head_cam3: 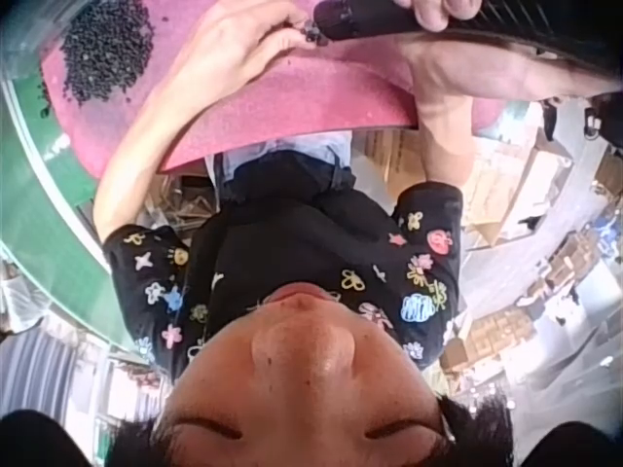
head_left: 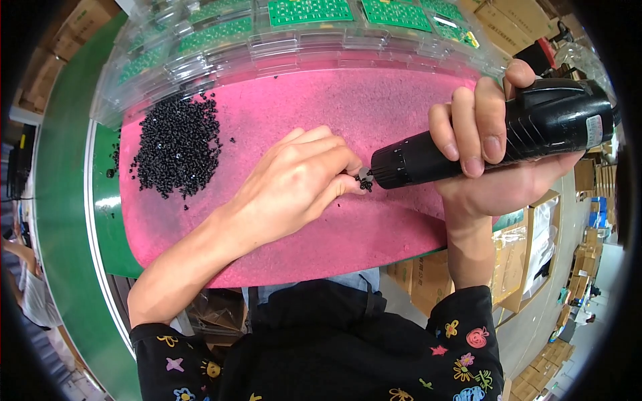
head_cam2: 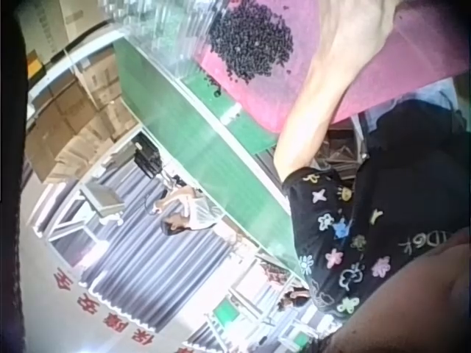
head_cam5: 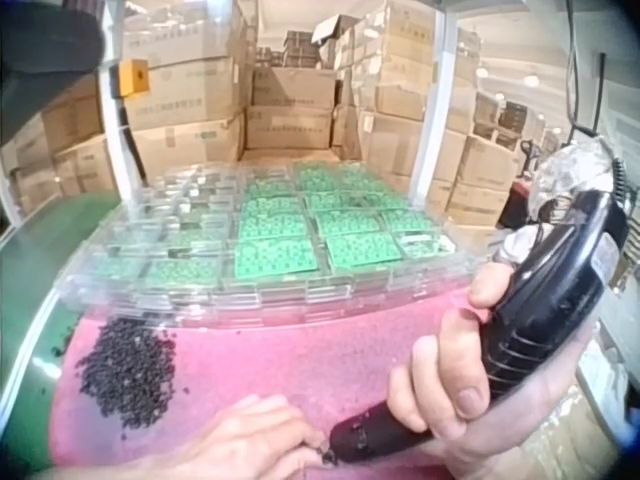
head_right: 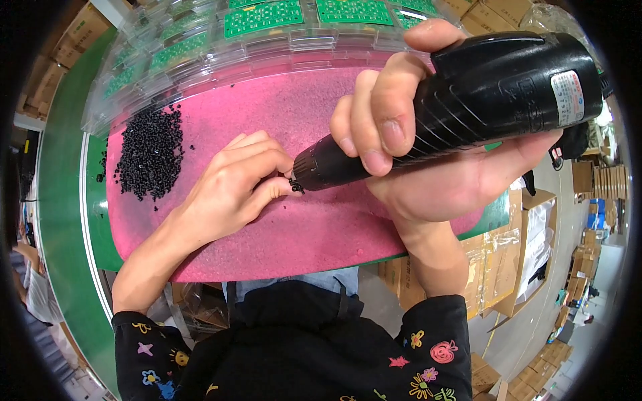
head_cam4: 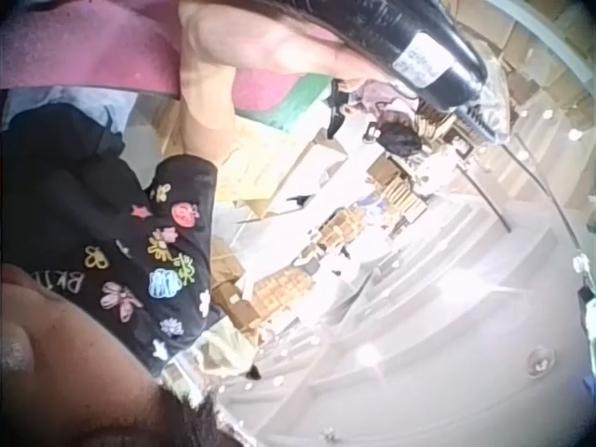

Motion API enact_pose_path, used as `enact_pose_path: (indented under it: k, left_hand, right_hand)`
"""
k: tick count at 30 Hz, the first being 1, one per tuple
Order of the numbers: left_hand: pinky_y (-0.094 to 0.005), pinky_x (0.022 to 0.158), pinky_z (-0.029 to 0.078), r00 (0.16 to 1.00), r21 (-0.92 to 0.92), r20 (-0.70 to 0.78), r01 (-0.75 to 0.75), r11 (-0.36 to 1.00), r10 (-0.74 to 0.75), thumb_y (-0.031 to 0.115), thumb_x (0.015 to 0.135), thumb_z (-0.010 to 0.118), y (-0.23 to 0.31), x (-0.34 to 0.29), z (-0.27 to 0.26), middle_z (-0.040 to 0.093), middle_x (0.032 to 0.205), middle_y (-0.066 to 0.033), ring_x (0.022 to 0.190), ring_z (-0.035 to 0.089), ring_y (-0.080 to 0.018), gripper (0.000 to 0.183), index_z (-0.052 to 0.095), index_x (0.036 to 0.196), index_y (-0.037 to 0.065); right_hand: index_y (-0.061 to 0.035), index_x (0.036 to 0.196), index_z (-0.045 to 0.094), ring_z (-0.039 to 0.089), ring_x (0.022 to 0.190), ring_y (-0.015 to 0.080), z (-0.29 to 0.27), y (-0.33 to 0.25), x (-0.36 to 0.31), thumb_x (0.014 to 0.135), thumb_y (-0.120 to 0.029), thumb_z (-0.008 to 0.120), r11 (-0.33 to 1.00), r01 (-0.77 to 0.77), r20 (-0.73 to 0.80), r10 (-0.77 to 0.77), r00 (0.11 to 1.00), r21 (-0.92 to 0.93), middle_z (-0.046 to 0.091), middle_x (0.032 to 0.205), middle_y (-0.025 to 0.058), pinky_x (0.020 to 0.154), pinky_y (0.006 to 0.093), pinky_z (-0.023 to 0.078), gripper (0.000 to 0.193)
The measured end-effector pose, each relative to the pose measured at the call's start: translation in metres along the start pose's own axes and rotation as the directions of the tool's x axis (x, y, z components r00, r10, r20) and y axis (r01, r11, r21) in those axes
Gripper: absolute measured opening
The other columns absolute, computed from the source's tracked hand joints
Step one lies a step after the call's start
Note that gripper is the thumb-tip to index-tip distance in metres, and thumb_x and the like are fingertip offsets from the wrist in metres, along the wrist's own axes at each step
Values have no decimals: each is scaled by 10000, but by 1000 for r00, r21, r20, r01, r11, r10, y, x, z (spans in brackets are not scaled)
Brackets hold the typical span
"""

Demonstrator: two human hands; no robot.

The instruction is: Assembling an electronic device by attaching a circuit board into a plastic housing using an electric screwdriver.

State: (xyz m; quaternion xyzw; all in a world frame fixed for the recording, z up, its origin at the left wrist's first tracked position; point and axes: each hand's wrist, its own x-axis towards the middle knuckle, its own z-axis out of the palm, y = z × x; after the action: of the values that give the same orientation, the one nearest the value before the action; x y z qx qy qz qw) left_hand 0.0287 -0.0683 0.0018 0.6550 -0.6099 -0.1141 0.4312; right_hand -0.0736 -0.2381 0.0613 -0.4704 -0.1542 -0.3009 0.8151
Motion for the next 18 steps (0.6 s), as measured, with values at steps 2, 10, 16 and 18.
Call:
enact_pose_path:
  k: [2, 10, 16, 18]
  left_hand:
    - [-386, 719, 430, 1000, 28, -3, -23, 999, 23, 42, 752, 725, 0, 0, 0, 603, 805, -108, 783, 566, -296, 176, 602, 870, -1]
    - [-378, 763, 429, 999, 92, 41, -8, 996, 4, 155, 748, 764, 1, 0, -4, 601, 873, -100, 844, 568, -286, 323, 610, 998, 20]
    - [-391, 884, 412, 997, 343, -70, 66, 937, -45, 368, 653, 805, 3, 4, -8, 567, 1069, -117, 1028, 531, -298, 702, 545, 1221, 47]
    - [-394, 914, 404, 995, 308, -75, 86, 947, -66, 360, 667, 804, -2, 1, -8, 570, 1056, -114, 1037, 525, -301, 679, 550, 1212, 45]
  right_hand:
    - [-67, 1198, 563, 365, 436, 61, 0, 0, 0, 913, -723, 335, 1000, 1, -5, -1, 1000, -18, 432, 585, -39, 464, 216, 324, 751]
    - [-52, 1216, 562, 351, 442, 66, -1, 2, 1, 900, -729, 328, 1000, 18, 12, -18, 1000, 8, 428, 590, -35, 472, 229, 319, 783]
    - [-18, 1190, 544, 360, 458, 121, -5, -5, 4, 841, -829, 221, 960, 45, -22, -54, 998, -276, 462, 615, 12, 493, 272, 322, 940]
    - [-2, 1156, 538, 375, 460, 145, -4, 1, 3, 808, -868, 186, 951, 47, -42, -63, 997, -306, 476, 611, 41, 489, 288, 332, 997]
